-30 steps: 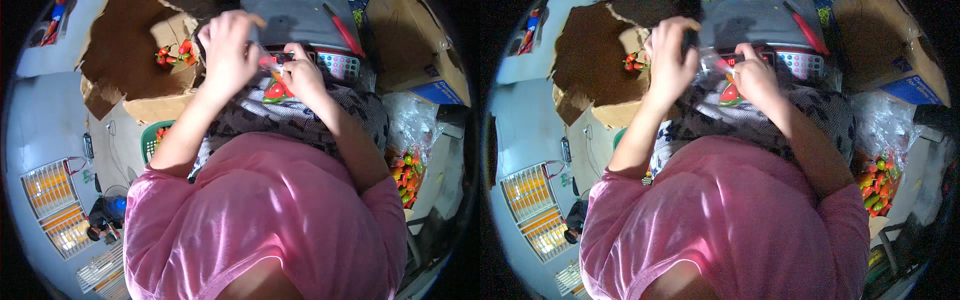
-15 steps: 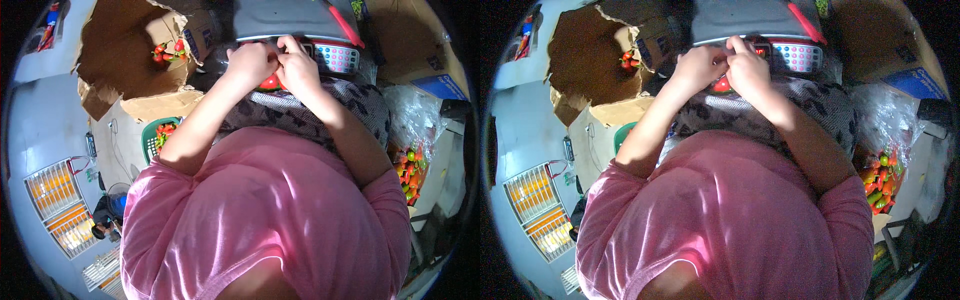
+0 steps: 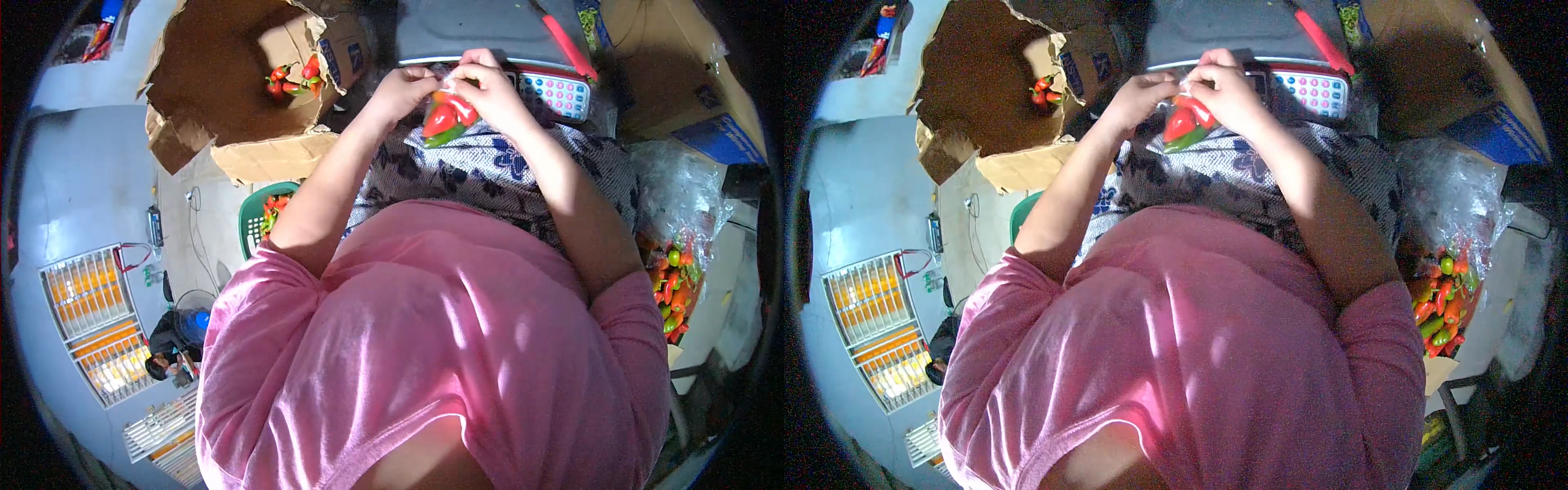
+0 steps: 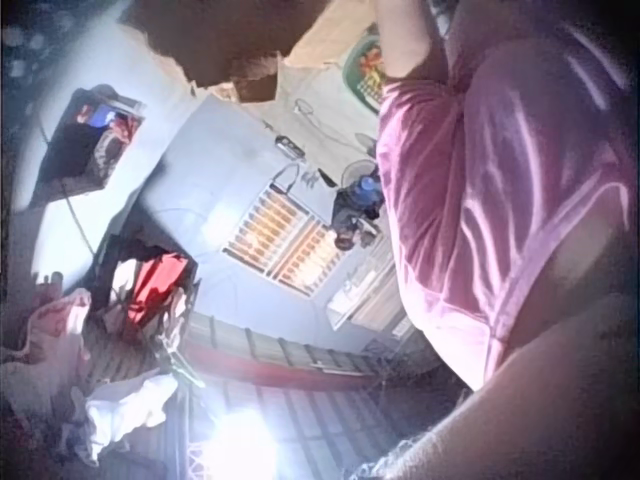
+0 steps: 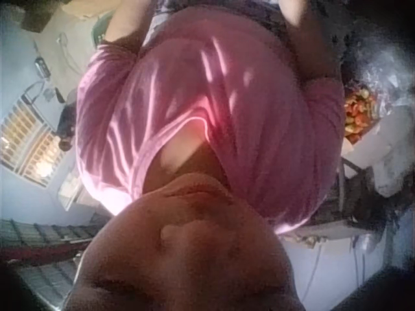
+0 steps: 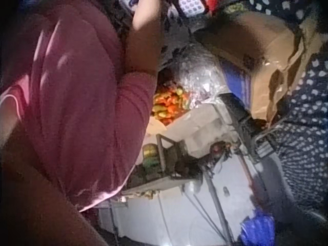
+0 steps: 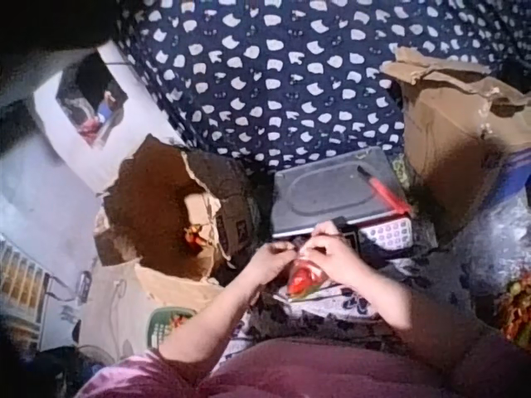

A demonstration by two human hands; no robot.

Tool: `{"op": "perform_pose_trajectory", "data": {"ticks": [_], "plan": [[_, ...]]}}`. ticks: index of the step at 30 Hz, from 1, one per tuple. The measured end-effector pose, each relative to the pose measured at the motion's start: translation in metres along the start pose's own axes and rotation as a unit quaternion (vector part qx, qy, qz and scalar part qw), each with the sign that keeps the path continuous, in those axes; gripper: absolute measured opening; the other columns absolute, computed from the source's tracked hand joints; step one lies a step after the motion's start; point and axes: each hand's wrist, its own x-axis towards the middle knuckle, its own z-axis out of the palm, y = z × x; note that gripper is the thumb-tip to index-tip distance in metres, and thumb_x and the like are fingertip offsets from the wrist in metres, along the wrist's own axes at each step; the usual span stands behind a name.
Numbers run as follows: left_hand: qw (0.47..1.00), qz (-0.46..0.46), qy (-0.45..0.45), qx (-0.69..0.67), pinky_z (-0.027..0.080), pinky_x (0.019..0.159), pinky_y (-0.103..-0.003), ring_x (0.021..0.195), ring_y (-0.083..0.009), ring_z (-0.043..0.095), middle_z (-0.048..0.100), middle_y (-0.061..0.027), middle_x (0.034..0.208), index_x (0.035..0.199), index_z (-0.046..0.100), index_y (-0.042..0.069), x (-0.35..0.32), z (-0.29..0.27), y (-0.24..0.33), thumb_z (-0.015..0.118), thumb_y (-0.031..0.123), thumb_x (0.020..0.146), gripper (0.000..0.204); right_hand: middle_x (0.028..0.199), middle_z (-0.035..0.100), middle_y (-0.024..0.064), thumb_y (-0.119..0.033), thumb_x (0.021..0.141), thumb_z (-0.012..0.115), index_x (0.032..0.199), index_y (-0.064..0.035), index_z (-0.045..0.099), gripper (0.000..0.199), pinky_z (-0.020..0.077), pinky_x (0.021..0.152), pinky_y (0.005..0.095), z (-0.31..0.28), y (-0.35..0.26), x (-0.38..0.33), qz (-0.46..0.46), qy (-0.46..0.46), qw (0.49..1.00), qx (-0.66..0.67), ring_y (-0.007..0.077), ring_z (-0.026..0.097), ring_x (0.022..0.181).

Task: The person is sorting and weighing peppers by placing them onto a digital scale and then transferring them into plastic bags which are then tied.

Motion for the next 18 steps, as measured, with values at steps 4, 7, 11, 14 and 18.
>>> {"op": "perform_pose_trajectory", "data": {"ticks": [4, 7, 11, 14, 18], "plan": [[1.000, -0.008, 0.000, -0.010, 0.042, 0.075, -0.023, 0.079, -0.0096, 0.054, 0.064, -0.0015, 0.084, 0.090, 0.066, 0.000, -0.009, 0.010, -0.011, 0.062, 0.020, 0.082, 0.022, 0.095, 0.056, 0.0008, -0.030, 0.076, 0.069, 0.077, -0.0125, 0.065, 0.018, 0.0343, 0.084, 0.0371, -0.017, -0.039, -0.004, 0.043, -0.146, 0.927, -0.344, 0.0208, 0.050, 0.103], [0.993, -0.002, 0.013, 0.118, 0.043, 0.073, -0.024, 0.074, -0.0108, 0.056, 0.064, -0.0026, 0.080, 0.088, 0.066, -0.001, -0.007, 0.018, -0.013, 0.064, 0.023, 0.081, 0.025, 0.079, 0.060, 0.0012, -0.031, 0.076, 0.069, 0.075, -0.0130, 0.064, 0.019, 0.0327, 0.080, 0.0370, -0.013, -0.021, -0.010, 0.064, -0.182, 0.920, -0.341, 0.0203, 0.056, 0.087], [0.991, 0.004, 0.047, 0.129, 0.044, 0.073, -0.025, 0.077, -0.0119, 0.056, 0.064, -0.0069, 0.083, 0.087, 0.067, 0.000, 0.001, 0.014, -0.025, 0.065, 0.025, 0.080, 0.026, 0.072, 0.060, 0.0063, -0.013, 0.086, 0.061, 0.085, -0.0028, 0.063, 0.011, 0.0444, 0.066, 0.0264, -0.018, 0.007, -0.003, 0.061, -0.194, 0.978, 0.053, 0.0112, 0.056, 0.070], [0.980, 0.120, 0.071, 0.142, 0.045, 0.076, -0.032, 0.077, -0.0228, 0.062, 0.064, -0.0125, 0.085, 0.087, 0.068, 0.003, 0.017, 0.004, -0.045, 0.065, 0.029, 0.076, 0.028, 0.081, 0.063, 0.0077, -0.018, 0.088, 0.061, 0.090, -0.0014, 0.062, 0.017, 0.0454, 0.068, 0.0262, -0.016, -0.006, 0.003, 0.110, -0.218, 0.960, 0.138, 0.0093, 0.056, 0.073], [0.975, 0.060, 0.044, 0.209, 0.040, 0.087, -0.039, 0.088, -0.0271, 0.062, 0.064, -0.0119, 0.094, 0.088, 0.070, 0.008, 0.015, 0.016, -0.040, 0.066, 0.034, 0.074, 0.030, 0.085, 0.066, 0.0127, -0.029, 0.080, 0.065, 0.091, -0.0055, 0.064, 0.026, 0.0462, 0.074, 0.0330, -0.022, -0.011, -0.009, 0.052, -0.210, 0.929, -0.300, 0.0237, 0.064, 0.084]]}}
